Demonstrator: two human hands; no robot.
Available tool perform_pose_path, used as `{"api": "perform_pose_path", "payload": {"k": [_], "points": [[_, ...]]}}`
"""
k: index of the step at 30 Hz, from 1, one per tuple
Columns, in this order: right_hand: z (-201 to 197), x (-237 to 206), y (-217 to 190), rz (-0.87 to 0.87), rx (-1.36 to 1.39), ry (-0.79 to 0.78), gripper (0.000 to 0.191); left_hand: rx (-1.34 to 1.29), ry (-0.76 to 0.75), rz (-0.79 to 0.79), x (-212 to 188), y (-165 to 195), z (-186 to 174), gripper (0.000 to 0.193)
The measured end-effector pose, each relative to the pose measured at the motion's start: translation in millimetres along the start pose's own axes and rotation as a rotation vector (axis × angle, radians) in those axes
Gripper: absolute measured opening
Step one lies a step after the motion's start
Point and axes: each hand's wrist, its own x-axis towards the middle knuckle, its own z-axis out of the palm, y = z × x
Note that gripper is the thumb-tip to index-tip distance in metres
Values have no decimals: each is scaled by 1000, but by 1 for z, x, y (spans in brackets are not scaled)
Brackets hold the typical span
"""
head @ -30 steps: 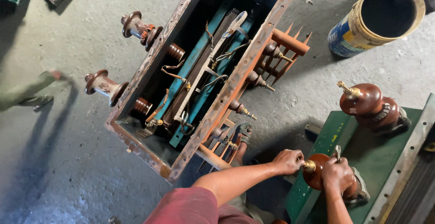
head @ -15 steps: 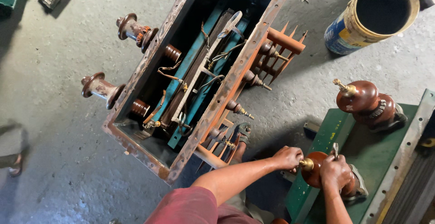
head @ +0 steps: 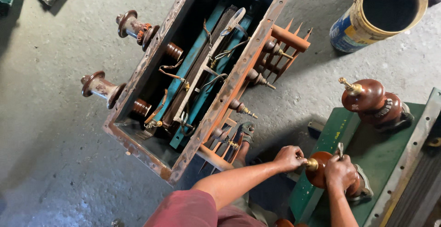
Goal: The person uses a wrench to tighten a brass fastener on a brown ceramic insulator mounted on a green metal frame. The person holds the insulator with one hand and turns the wrench with the other, repeating the tightening motion.
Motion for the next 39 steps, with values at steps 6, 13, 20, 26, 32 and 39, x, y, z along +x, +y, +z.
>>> {"api": "perform_pose_path", "payload": {"k": [6, 13, 20, 26, 32, 39], "points": [[-5, 0, -5, 4, 24, 9, 31, -119, -18, -185, 4, 9, -2, 34], [-2, 0, 0, -5, 17, 19, 33, -7, -122, -59, 7, 5, -5, 35], [5, 1, 6, -9, 11, 19, 34, -333, -106, -277, 13, 14, -2, 26], [8, 4, 9, -31, -1, 32, 34, -342, -225, -282, 12, 27, -12, 34], [10, 5, 10, -46, 7, 64, 34, -365, -223, -234, 10, 25, -4, 33], [7, 3, 7, -40, 9, 70, 37, -684, -335, -278, 17, 10, 3, 31]]}}
